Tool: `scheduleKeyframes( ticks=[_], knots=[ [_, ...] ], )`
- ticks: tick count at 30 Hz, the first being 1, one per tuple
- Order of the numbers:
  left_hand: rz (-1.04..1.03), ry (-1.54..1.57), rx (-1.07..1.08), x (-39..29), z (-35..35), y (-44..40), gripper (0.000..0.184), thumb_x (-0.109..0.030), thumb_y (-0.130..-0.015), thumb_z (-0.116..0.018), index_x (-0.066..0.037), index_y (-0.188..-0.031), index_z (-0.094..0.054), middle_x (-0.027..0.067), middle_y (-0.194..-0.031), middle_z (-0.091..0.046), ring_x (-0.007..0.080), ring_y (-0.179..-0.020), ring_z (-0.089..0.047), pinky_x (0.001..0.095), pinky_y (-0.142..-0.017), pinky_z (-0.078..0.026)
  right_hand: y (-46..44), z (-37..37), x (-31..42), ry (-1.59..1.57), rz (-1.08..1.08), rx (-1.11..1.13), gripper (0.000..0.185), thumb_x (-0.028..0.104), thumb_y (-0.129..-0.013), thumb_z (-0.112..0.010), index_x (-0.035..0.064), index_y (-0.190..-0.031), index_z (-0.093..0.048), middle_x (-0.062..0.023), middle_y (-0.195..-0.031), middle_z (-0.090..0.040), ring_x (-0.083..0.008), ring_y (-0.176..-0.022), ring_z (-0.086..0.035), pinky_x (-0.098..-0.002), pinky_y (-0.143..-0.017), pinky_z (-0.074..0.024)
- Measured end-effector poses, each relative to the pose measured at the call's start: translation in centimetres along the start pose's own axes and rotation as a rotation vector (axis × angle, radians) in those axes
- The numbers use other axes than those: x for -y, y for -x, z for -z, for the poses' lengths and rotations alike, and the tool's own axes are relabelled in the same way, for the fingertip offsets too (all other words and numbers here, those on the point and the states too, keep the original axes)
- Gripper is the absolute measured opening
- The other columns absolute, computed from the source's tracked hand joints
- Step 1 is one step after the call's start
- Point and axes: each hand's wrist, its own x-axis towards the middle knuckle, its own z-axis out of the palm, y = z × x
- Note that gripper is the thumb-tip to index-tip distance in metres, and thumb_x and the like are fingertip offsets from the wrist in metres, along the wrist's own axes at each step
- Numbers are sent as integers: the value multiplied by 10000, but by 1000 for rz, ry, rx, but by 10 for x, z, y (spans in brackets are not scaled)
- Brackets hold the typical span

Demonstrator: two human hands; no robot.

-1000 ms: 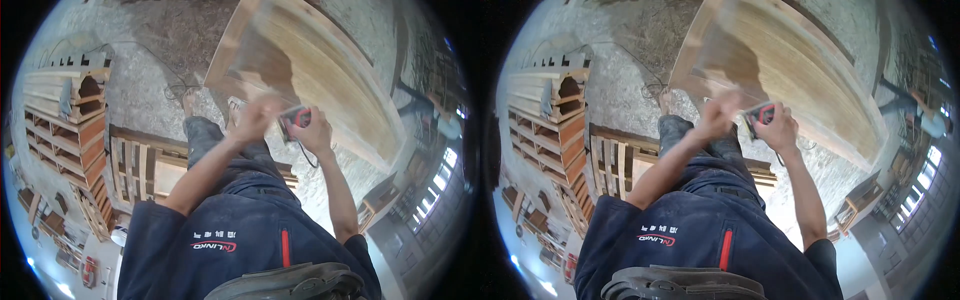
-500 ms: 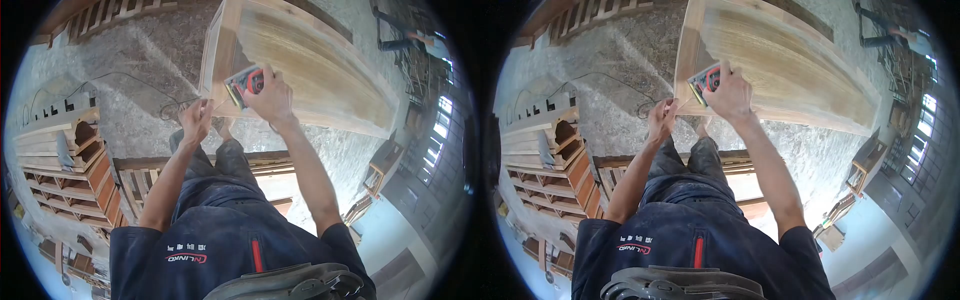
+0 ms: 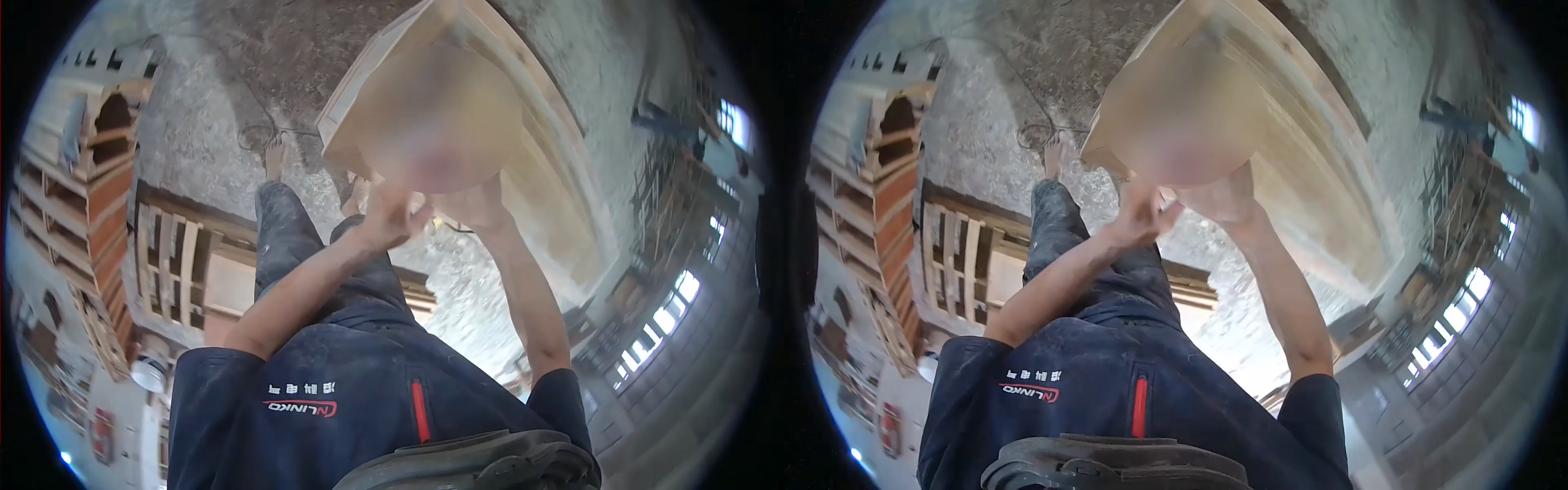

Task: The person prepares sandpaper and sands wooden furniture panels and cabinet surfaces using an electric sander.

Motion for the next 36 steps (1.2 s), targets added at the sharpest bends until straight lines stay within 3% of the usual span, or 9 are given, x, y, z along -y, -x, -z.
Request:
scheduleKeyframes(
  ticks=[3, 5, 7, 14, 17, 21, 26, 33, 36],
  knots=[
    [149, -167, -350, 15, -23, -12, 873, -91, -861, -809, -58, -1621, -380, 253, -1369, -668, 396, -1259, -696, 424, -1016, -560, -28, -5, 7, -28, 182, -62, 603, 265, -762, -848, 101, -1277, -582, -245, -1116, -637, -442, -870, -744, -526, -710, -613],
    [210, -128, -404, 7, -47, -8, 876, -115, -858, -829, -71, -1614, -389, 251, -1359, -671, 394, -1255, -697, 424, -1014, -560, -31, -7, 1, -13, 173, -13, 615, 291, -791, -839, 103, -1317, -582, -250, -1195, -639, -448, -976, -720, -555, -773, -605],
    [316, -64, -371, 1, -72, 0, 889, -168, -853, -869, -88, -1602, -398, 228, -1361, -672, 393, -1240, -703, 420, -1009, -561, -8, -1, -22, 25, 152, 60, 597, 287, -788, -839, 102, -1295, -583, -261, -1189, -641, -449, -961, -723, -557, -769, -604],
    [21, -31, -297, -3, -153, 30, 809, 17, -775, -772, -52, -1540, -519, 203, -1469, -633, 375, -1387, -617, 427, -1151, -492, 81, 0, -96, 123, 15, 109, 617, 317, -781, -853, 111, -1273, -544, -229, -1061, -645, -452, -893, -719, -565, -728, -600],
    [42, -15, -359, -3, -144, 24, 806, 80, -787, -743, -57, -1545, -507, 215, -1450, -640, 388, -1348, -642, 419, -1113, -527, 62, -5, -88, 124, 46, 36, 610, 336, -793, -848, 111, -1269, -538, -229, -1064, -648, -459, -888, -717, -568, -716, -597],
    [58, -141, -510, 16, -87, -16, 805, -23, -822, -813, -71, -1558, -490, 207, -1398, -666, 361, -1281, -688, 415, -1045, -562, -14, -7, -37, -24, 188, -63, 490, 344, -852, -777, 119, -1228, -557, -260, -1028, -653, -492, -826, -725, -589, -717, -608],
    [73, -269, -626, 34, -48, -61, 941, -192, -816, -886, -90, -1616, -402, 220, -1319, -704, 393, -1201, -722, 431, -989, -580, -83, -3, -19, 21, 328, -98, 481, 386, -867, -746, 59, -1187, -599, -302, -1020, -666, -487, -881, -748, -573, -745, -624],
    [87, -207, -662, 22, -162, -34, 951, -252, -822, -895, -95, -1617, -397, 212, -1286, -715, 401, -1181, -724, 431, -963, -586, -18, 11, -97, 117, 296, -16, 468, 340, -848, -775, 49, -1153, -573, -307, -968, -671, -510, -851, -732, -583, -736, -608],
    [133, -213, -651, 12, -237, -16, 854, -170, -833, -834, -98, -1583, -431, 164, -1274, -724, 388, -1139, -727, 458, -903, -598, 35, 10, -152, 86, 188, 102, 504, 356, -838, -749, 35, -1191, -585, -317, -1080, -666, -503, -931, -742, -586, -838, -611]
  ],
)
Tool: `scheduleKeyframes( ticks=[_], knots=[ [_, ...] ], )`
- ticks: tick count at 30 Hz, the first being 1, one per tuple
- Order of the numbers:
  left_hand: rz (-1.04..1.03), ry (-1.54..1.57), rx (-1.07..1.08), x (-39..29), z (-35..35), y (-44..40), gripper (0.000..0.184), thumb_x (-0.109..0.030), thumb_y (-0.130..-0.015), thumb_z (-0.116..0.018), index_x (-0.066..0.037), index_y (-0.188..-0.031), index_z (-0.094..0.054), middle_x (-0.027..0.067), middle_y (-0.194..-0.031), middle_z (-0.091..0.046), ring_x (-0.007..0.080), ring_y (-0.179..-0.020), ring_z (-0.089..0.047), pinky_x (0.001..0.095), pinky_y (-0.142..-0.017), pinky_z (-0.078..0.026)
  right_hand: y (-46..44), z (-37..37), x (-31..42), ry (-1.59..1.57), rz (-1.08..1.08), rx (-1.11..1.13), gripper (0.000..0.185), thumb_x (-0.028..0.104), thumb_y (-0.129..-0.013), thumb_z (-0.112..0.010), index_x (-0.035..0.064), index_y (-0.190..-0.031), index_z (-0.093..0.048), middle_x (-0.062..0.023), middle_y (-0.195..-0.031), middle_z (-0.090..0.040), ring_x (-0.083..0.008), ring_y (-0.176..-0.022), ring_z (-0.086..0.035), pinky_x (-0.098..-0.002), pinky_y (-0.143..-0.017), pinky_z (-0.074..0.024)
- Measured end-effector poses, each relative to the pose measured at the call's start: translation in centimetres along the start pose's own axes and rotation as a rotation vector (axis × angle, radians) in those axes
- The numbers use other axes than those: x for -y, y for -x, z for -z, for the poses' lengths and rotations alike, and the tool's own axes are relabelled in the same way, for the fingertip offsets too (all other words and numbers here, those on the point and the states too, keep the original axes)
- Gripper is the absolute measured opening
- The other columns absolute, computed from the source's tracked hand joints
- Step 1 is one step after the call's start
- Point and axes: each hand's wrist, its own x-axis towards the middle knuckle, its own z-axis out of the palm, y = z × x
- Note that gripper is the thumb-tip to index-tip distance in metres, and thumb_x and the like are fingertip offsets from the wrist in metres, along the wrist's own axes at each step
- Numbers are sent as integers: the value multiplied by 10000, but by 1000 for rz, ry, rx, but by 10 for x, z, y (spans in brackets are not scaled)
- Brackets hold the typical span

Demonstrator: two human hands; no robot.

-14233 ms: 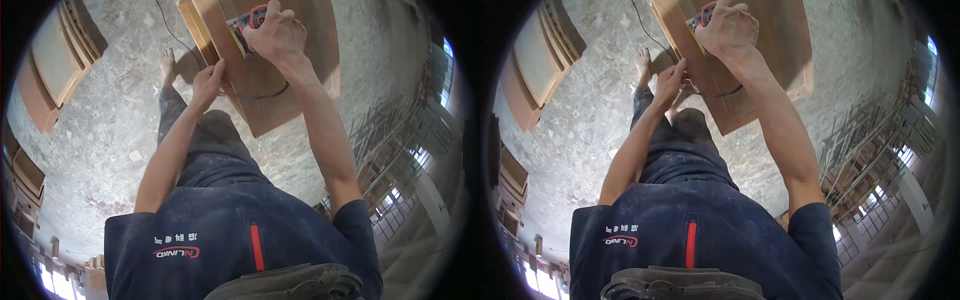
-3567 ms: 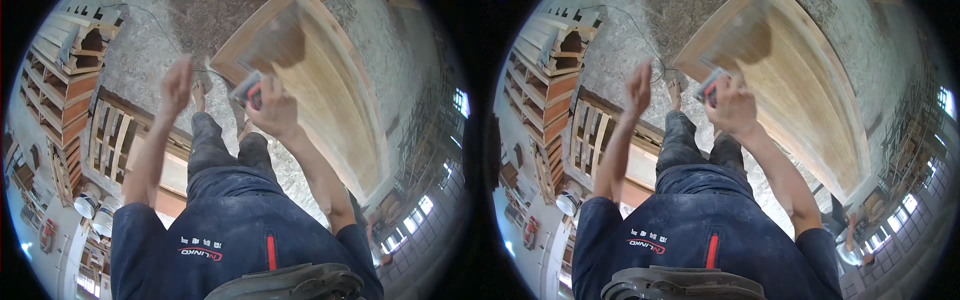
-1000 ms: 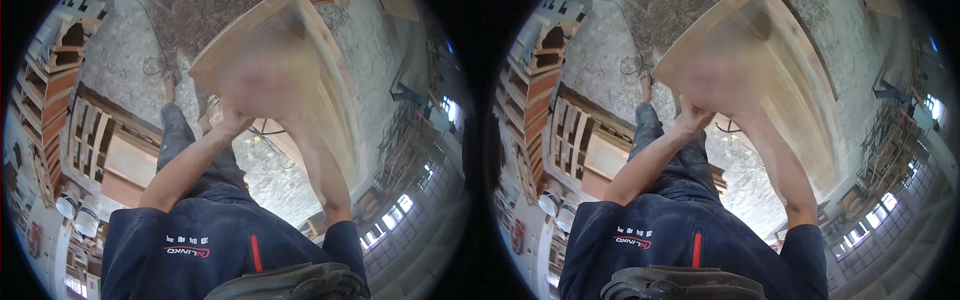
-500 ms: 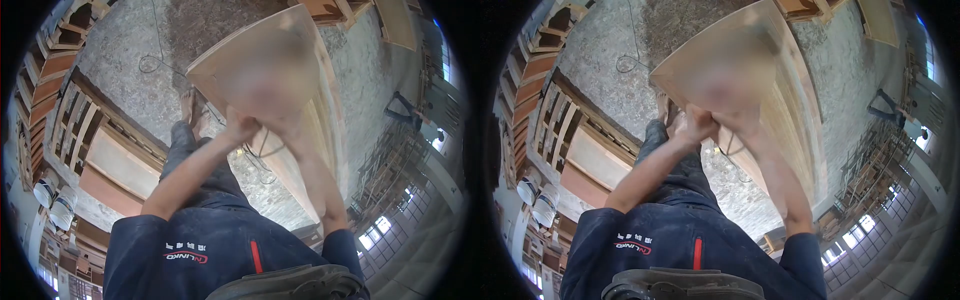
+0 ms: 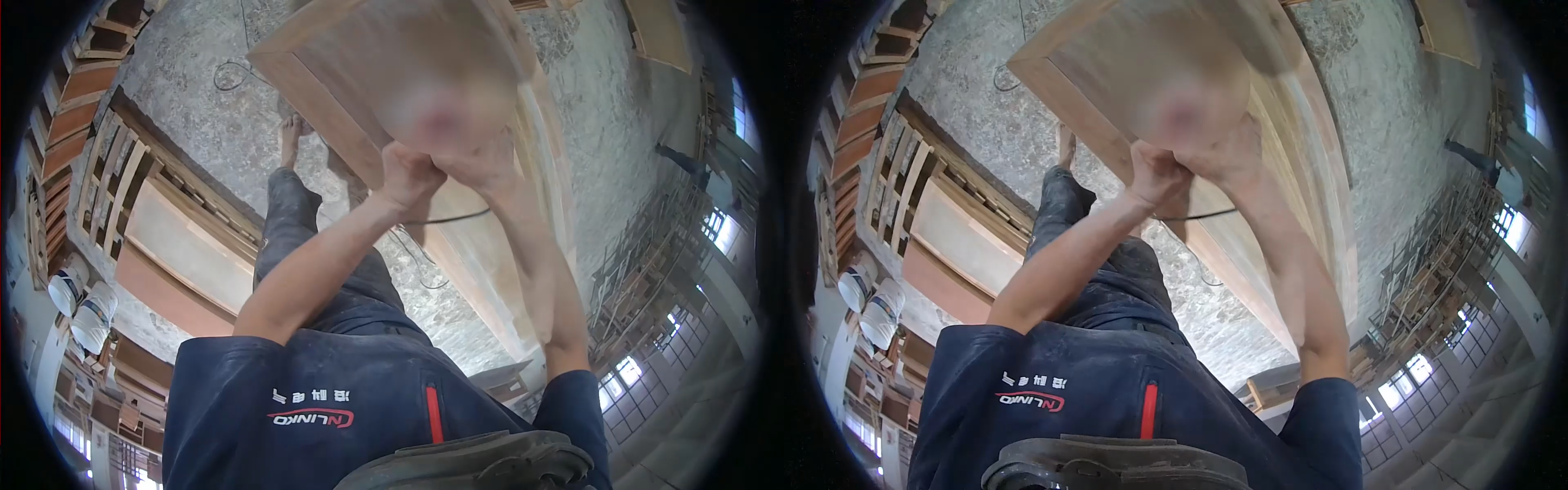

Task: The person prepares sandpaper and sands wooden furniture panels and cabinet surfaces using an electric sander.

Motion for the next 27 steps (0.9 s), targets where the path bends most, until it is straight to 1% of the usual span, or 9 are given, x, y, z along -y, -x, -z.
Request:
scheduleKeyframes(
  ticks=[3, 6, 8, 9, 12, 18, 21, 24, 27],
  knots=[
    [22, 65, 43, -22, -44, 71, 811, -117, -838, -810, -122, -1567, -456, 167, -1348, -685, 387, -1209, -699, 455, -930, -593, 74, -18, -54, 54, 42, -115, 492, 327, -831, -759, 56, -1196, -571, -300, -1083, -657, -515, -937, -729, -587, -808, -608],
    [56, 164, 149, -38, -89, 134, 785, -60, -833, -780, -151, -1549, -471, 178, -1395, -651, 392, -1269, -664, 458, -975, -579, 147, -29, -107, 14, -86, -43, 513, 304, -803, -797, 81, -1208, -574, -253, -1075, -667, -496, -946, -715, -601, -778, -584],
    [38, 140, 261, -43, -117, 176, 858, -34, -786, -809, -104, -1569, -466, 178, -1414, -651, 374, -1315, -656, 419, -1016, -569, 195, -37, -144, 50, -160, -17, 534, 292, -778, -828, 95, -1214, -591, -238, -1057, -693, -474, -934, -716, -597, -763, -566],
    [64, 247, 321, -55, -118, 184, 794, 17, -811, -725, -149, -1544, -468, 183, -1436, -614, 388, -1321, -626, 451, -984, -577, 216, -39, -156, 59, -212, 11, 540, 285, -771, -837, 100, -1218, -597, -236, -1027, -702, -470, -913, -719, -590, -751, -564],
    [14, 219, 420, -58, -124, 191, 784, 38, -803, -709, -133, -1536, -488, 188, -1440, -621, 391, -1329, -626, 446, -1004, -576, 238, -45, -166, -40, -259, -65, 572, 320, -804, -823, 80, -1261, -578, -237, -1061, -664, -494, -867, -700, -604, -716, -561],
    [-109, 150, 118, -22, -81, 76, 789, 51, -787, -711, -48, -1537, -488, 212, -1455, -626, 391, -1323, -645, 445, -1036, -575, 98, -28, -108, -30, -96, -125, 556, 318, -816, -818, 63, -1245, -574, -235, -1056, -665, -499, -875, -703, -600, -735, -576],
    [-123, 149, 13, 0, -39, -8, 867, -106, -772, -843, -12, -1552, -478, 230, -1446, -638, 387, -1352, -639, 420, -1113, -519, 2, -8, -49, 26, 43, -230, 497, 344, -856, -780, 60, -1202, -565, -259, -1046, -657, -503, -876, -710, -600, -747, -588],
    [-91, 103, -42, 17, 5, -89, 864, -169, -774, -875, -130, -1552, -500, 165, -1415, -652, 346, -1320, -663, 402, -1052, -535, -86, 15, 4, 61, 150, -226, 489, 401, -881, -745, 30, -1145, -566, -287, -1018, -659, -501, -874, -728, -588, -765, -607],
    [-103, 37, -107, 34, 30, -154, 904, -234, -765, -901, -147, -1560, -479, 153, -1383, -678, 362, -1278, -684, 413, -1025, -552, -155, 29, 36, 50, 161, -240, 498, 419, -878, -733, 9, -1122, -594, -308, -990, -687, -502, -879, -743, -571, -788, -619]
  ],
)
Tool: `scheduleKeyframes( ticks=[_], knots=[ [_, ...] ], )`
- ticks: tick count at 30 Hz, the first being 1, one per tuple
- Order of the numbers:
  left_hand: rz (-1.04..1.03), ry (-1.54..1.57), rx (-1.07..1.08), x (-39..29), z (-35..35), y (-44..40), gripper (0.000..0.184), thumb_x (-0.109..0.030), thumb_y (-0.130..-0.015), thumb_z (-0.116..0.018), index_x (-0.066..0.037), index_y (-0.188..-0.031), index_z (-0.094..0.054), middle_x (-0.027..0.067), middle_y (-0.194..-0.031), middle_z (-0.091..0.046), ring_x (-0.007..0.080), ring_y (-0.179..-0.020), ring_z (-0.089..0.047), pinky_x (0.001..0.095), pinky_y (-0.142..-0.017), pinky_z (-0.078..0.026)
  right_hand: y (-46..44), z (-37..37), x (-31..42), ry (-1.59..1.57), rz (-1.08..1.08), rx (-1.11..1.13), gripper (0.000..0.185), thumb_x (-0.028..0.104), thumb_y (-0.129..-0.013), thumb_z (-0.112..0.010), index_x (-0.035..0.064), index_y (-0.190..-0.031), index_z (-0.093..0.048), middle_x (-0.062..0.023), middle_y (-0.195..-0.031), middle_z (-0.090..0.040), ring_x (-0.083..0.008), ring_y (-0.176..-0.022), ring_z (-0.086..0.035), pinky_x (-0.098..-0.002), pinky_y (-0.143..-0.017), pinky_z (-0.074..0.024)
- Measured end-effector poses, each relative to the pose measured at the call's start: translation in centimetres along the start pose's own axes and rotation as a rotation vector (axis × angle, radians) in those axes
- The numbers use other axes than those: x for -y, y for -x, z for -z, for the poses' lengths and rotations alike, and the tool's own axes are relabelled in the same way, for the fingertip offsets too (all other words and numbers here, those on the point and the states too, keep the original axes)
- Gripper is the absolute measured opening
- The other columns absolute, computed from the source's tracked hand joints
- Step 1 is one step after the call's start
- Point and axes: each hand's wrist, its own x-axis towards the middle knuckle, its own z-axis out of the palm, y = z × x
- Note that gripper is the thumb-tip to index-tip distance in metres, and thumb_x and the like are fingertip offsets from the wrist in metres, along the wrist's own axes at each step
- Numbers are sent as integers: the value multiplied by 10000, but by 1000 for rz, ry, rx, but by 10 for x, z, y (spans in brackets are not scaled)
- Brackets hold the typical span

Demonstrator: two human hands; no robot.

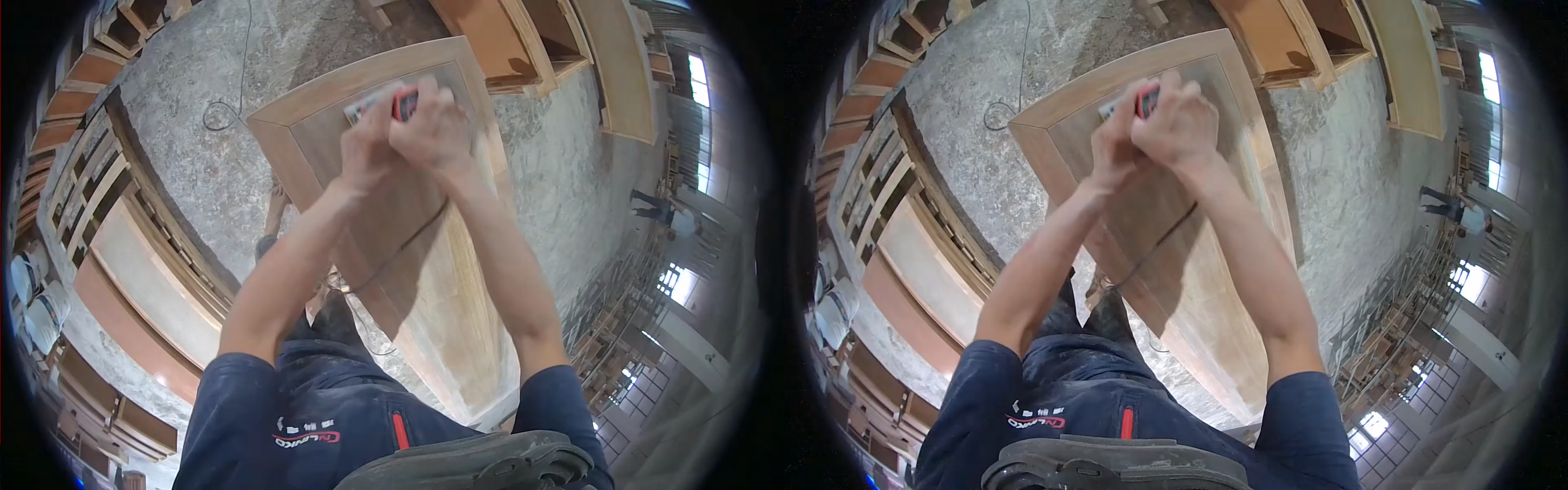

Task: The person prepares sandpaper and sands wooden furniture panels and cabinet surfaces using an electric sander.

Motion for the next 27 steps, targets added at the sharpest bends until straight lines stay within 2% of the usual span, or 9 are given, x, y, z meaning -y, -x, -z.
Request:
scheduleKeyframes(
  ticks=[2, 5, 13, 14, 18, 21, 23, 25, 27],
  knots=[
    [28, -66, -50, 1, -7, -12, 890, -269, -777, -901, -154, -1548, -472, 149, -1330, -704, 363, -1233, -697, 441, -971, -567, -23, 2, 3, -1, 20, 31, 469, 414, -892, -707, 18, -1126, -610, -326, -1013, -724, -530, -956, -732, -598, -864, -594],
    [87, -140, -93, -11, -30, 6, 905, -316, -786, -905, -165, -1548, -442, 148, -1259, -736, 367, -1174, -714, 479, -909, -583, -7, 11, -14, 8, 13, 98, 476, 424, -882, -704, 12, -1103, -617, -324, -981, -736, -525, -932, -743, -581, -863, -604],
    [46, -20, -38, -64, -143, 156, 810, -277, -783, -907, -157, -1484, -520, 115, -1328, -699, 355, -1180, -711, 445, -929, -587, 170, 20, -129, 25, -69, 151, 518, 411, -855, -731, -12, -1118, -589, -335, -1036, -687, -492, -912, -747, -568, -822, -613],
    [73, -24, 17, -72, -157, 181, 863, -205, -792, -912, -109, -1538, -488, 144, -1371, -673, 311, -1249, -695, 374, -1013, -560, 196, 20, -145, 33, -77, 135, 509, 401, -854, -738, 1, -1125, -577, -328, -1029, -682, -503, -899, -739, -573, -811, -610],
    [112, 145, 101, -105, -212, 272, 739, -112, -830, -866, -95, -1500, -557, 128, -1383, -680, 285, -1268, -694, 368, -1044, -540, 303, 26, -199, 4, -187, 168, 535, 412, -840, -772, 49, -1163, -550, -311, -1042, -673, -533, -909, -720, -591, -797, -597],
    [80, 107, 221, -123, -240, 336, 811, 14, -805, -776, -137, -1553, -502, 142, -1378, -680, 309, -1255, -695, 396, -1016, -569, 381, 30, -236, 47, -266, 210, 574, 428, -820, -814, 69, -1185, -554, -249, -1076, -675, -511, -919, -717, -604, -781, -588],
    [220, 329, 466, -130, -245, 371, 864, 88, -768, -714, -118, -1572, -473, 162, -1437, -639, 355, -1289, -667, 414, -1007, -584, 430, 29, -255, 46, -403, 249, 582, 399, -798, -847, 85, -1196, -561, -215, -1077, -670, -488, -901, -710, -604, -762, -580],
    [245, 432, 550, -126, -248, 373, 884, 100, -756, -709, -106, -1579, -462, 173, -1458, -622, 368, -1303, -656, 417, -1008, -588, 456, 23, -260, 16, -396, 113, 594, 365, -782, -867, 84, -1211, -568, -215, -1059, -663, -481, -877, -696, -596, -746, -574],
    [14, 235, 468, -119, -242, 357, 895, 103, -762, -719, -77, -1592, -436, 197, -1502, -587, 375, -1342, -632, 406, -1027, -583, 439, 16, -255, 57, -389, 70, 590, 355, -790, -859, 78, -1223, -569, -217, -1057, -662, -481, -878, -695, -594, -738, -571]
  ],
)
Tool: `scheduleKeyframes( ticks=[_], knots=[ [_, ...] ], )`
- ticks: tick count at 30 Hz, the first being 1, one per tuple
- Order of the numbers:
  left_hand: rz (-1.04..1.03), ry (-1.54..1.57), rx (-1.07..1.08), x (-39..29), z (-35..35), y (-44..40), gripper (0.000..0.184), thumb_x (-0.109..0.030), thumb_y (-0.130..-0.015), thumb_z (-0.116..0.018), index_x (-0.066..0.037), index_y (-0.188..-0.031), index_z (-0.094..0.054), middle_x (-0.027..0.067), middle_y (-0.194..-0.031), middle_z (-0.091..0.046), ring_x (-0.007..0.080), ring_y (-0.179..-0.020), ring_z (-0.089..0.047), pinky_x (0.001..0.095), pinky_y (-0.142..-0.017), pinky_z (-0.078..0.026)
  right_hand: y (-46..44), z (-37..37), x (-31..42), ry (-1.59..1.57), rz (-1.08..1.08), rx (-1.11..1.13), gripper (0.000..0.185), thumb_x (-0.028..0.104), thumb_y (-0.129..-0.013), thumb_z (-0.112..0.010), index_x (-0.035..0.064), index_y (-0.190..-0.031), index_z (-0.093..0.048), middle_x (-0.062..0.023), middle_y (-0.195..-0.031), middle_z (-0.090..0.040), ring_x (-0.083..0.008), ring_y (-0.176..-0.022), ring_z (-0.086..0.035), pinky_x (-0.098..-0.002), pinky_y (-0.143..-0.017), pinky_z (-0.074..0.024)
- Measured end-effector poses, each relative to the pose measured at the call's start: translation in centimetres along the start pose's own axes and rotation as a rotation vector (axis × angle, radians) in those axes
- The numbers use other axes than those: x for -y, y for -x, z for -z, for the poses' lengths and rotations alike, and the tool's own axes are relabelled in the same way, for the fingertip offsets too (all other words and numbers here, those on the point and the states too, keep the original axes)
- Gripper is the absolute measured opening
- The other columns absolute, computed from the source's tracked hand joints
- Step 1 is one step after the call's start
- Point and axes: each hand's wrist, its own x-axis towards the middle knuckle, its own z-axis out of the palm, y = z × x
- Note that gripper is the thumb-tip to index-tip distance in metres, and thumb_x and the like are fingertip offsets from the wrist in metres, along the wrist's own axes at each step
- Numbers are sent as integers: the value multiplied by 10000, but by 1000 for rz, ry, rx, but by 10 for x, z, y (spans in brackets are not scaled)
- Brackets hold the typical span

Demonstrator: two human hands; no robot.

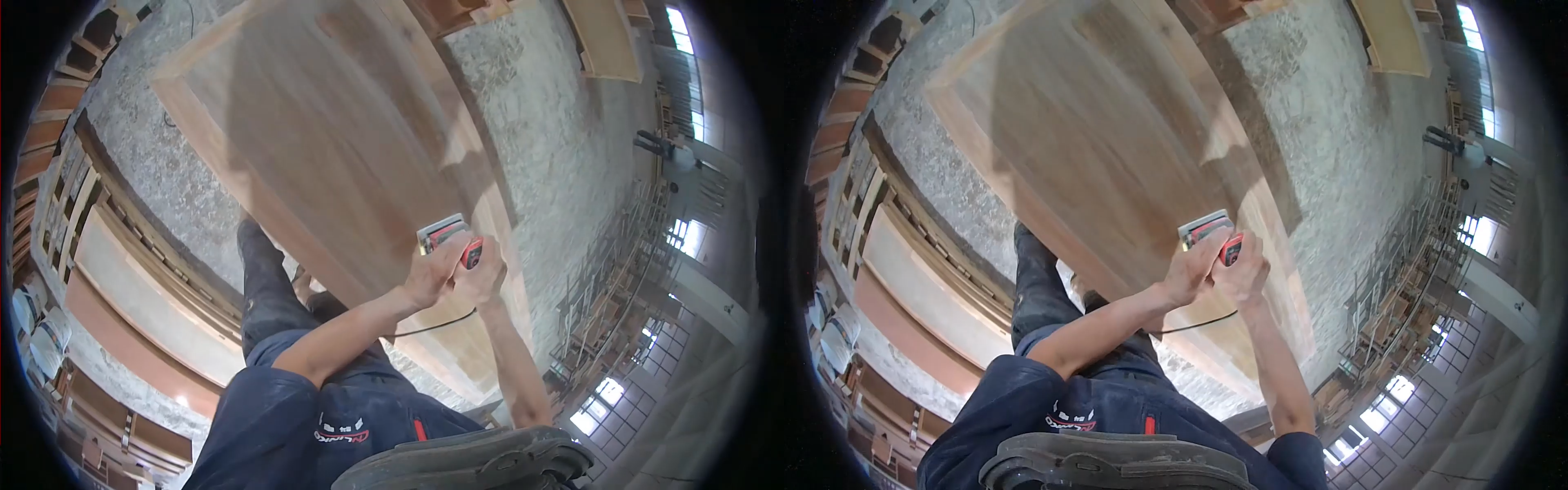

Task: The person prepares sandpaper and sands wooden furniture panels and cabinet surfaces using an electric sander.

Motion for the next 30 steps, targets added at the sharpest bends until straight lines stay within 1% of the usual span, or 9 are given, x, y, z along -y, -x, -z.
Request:
scheduleKeyframes(
  ticks=[5, 9, 14, 17, 20, 24, 26, 28, 30],
  knots=[
    [-30, -73, -190, 7, 110, -82, 800, 40, -797, -747, -42, -1551, -492, 213, -1461, -629, 377, -1365, -628, 405, -1092, -542, -109, 9, 105, -86, 128, -44, 504, 321, -835, -805, 57, -1189, -563, -235, -1059, -662, -497, -876, -696, -612, -715, -562],
    [-51, -152, -307, 25, 211, -152, 840, -56, -762, -813, -65, -1542, -500, 212, -1430, -640, 393, -1351, -632, 420, -1080, -539, -212, 24, 211, -97, 244, -64, 496, 357, -850, -784, 53, -1169, -555, -255, -1045, -657, -510, -877, -701, -612, -744, -577],
    [-97, -148, -356, 55, 327, -242, 892, -243, -759, -904, -110, -1540, -495, 187, -1400, -658, 409, -1300, -651, 433, -1043, -541, -325, 38, 321, -66, 326, -92, 486, 405, -875, -720, -4, -1113, -608, -322, -1031, -694, -522, -940, -725, -589, -828, -609],
    [-57, -211, -416, 56, 358, -283, 849, -276, -783, -892, -144, -1525, -501, 173, -1326, -704, 397, -1223, -690, 447, -985, -559, -373, 44, 353, -82, 304, -87, 460, 422, -884, -705, 18, -1095, -643, -310, -1009, -737, -508, -1005, -728, -579, -910, -585],
    [36, -326, -494, 51, 343, -283, 820, -310, -798, -893, -182, -1508, -505, 147, -1247, -746, 378, -1157, -723, 453, -946, -576, -376, 51, 349, -77, 321, -21, 452, 419, -881, -673, 13, -1079, -660, -292, -984, -756, -486, -1012, -742, -564, -916, -586],
    [75, -347, -510, 45, 268, -241, 838, -361, -788, -916, -202, -1499, -503, 124, -1205, -764, 371, -1142, -735, 441, -944, -584, -317, 53, 283, -84, 316, 106, 492, 425, -872, -661, 2, -1123, -662, -278, -1090, -755, -469, -1043, -741, -550, -910, -590],
    [97, -283, -455, 32, 226, -212, 803, -325, -803, -910, -174, -1488, -521, 125, -1236, -747, 355, -1167, -727, 421, -964, -579, -283, 56, 248, -107, 294, 68, 435, 359, -900, -706, -14, -1113, -640, -284, -981, -765, -467, -964, -765, -532, -872, -616],
    [-27, -171, -448, 34, 179, -183, 756, -240, -816, -861, -170, -1487, -521, 143, -1249, -735, 368, -1193, -708, 451, -938, -577, -246, 43, 203, -60, 333, -51, 490, 409, -866, -681, 6, -1144, -655, -278, -1090, -750, -477, -1035, -737, -551, -908, -589],
    [-1, -165, -415, 29, 130, -152, 721, -195, -828, -840, -171, -1479, -532, 148, -1253, -730, 365, -1199, -706, 447, -932, -580, -207, 41, 159, 5, 161, 100, 494, 372, -858, -707, 6, -1184, -649, -269, -1127, -740, -488, -1048, -726, -552, -914, -585]
  ],
)
